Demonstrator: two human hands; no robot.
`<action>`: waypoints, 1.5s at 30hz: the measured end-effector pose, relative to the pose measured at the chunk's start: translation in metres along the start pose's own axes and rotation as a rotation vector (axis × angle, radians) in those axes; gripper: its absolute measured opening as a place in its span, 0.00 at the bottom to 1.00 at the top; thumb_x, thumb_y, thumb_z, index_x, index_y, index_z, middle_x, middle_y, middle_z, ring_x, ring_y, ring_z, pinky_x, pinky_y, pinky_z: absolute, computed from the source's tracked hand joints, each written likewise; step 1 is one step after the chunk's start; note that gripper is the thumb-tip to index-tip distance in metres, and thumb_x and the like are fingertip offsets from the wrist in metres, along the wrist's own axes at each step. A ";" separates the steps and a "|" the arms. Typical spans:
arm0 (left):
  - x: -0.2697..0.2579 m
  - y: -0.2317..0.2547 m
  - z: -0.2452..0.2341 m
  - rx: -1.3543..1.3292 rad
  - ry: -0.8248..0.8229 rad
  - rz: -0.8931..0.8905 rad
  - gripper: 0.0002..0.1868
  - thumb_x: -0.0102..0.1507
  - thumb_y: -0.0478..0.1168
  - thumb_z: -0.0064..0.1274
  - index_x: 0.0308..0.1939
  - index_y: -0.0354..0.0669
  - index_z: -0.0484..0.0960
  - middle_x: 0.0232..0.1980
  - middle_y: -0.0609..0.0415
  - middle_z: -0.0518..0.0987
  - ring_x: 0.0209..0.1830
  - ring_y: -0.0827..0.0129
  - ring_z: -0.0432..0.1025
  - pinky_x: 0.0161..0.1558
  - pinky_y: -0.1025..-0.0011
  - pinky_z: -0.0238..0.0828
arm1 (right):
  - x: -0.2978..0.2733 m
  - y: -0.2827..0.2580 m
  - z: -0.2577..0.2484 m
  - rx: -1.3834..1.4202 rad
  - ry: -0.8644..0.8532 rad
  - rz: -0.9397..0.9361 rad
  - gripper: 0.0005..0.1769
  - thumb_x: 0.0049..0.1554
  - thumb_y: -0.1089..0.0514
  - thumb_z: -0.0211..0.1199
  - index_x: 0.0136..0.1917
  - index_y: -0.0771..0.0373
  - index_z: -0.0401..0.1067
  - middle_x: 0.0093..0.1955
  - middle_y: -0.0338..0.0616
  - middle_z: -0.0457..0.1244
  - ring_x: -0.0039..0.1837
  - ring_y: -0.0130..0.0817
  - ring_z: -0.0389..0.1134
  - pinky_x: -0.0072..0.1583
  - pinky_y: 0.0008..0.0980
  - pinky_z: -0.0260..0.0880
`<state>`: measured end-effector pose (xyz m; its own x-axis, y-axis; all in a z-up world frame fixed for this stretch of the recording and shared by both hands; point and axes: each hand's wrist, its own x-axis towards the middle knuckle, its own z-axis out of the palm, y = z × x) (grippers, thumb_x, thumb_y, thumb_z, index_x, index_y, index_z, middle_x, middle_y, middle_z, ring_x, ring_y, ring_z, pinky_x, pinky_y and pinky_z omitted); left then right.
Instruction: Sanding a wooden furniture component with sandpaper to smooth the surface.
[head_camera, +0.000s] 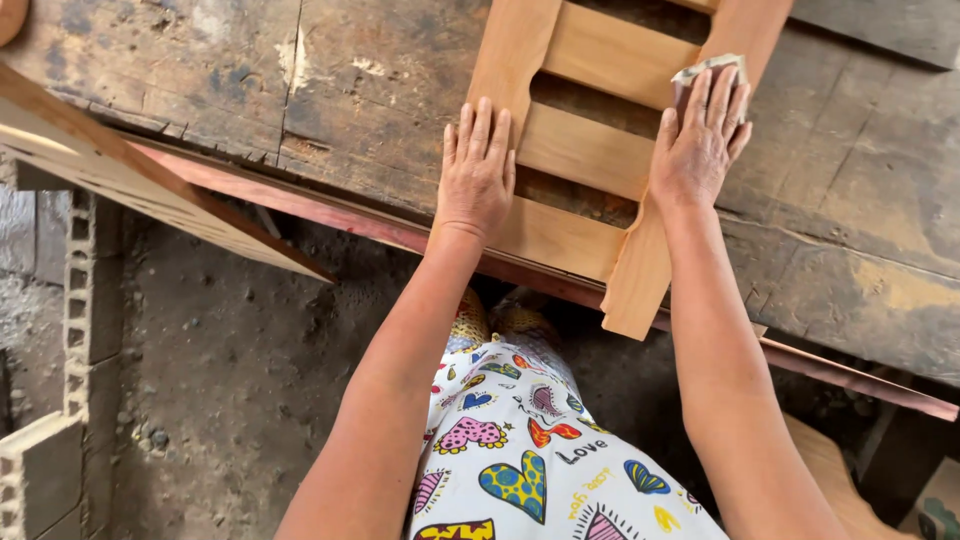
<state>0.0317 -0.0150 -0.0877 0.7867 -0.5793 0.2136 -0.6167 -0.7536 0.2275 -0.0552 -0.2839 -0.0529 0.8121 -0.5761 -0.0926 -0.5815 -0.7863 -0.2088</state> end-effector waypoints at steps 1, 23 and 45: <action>0.000 -0.001 -0.001 0.016 -0.004 0.000 0.27 0.74 0.46 0.43 0.76 0.46 0.64 0.80 0.47 0.57 0.81 0.51 0.52 0.78 0.50 0.50 | -0.001 -0.001 0.001 0.018 -0.019 0.016 0.32 0.74 0.49 0.45 0.86 0.59 0.44 0.86 0.47 0.32 0.84 0.49 0.28 0.78 0.64 0.36; 0.004 0.003 0.001 0.020 0.176 0.025 0.28 0.67 0.46 0.46 0.72 0.47 0.72 0.77 0.44 0.65 0.77 0.51 0.59 0.74 0.55 0.52 | 0.083 0.021 0.006 -0.047 0.015 0.051 0.43 0.70 0.36 0.50 0.86 0.59 0.40 0.86 0.53 0.31 0.85 0.53 0.28 0.76 0.70 0.43; 0.001 0.006 -0.008 0.017 0.134 -0.007 0.28 0.68 0.47 0.44 0.73 0.49 0.72 0.77 0.46 0.65 0.78 0.53 0.58 0.75 0.56 0.51 | 0.034 0.014 0.008 -0.096 0.130 0.009 0.32 0.75 0.48 0.51 0.85 0.63 0.47 0.85 0.56 0.37 0.83 0.57 0.35 0.74 0.68 0.46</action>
<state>0.0286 -0.0181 -0.0788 0.7794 -0.5280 0.3373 -0.6096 -0.7634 0.2134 -0.0354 -0.3122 -0.0671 0.7973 -0.6026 0.0343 -0.5959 -0.7949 -0.1142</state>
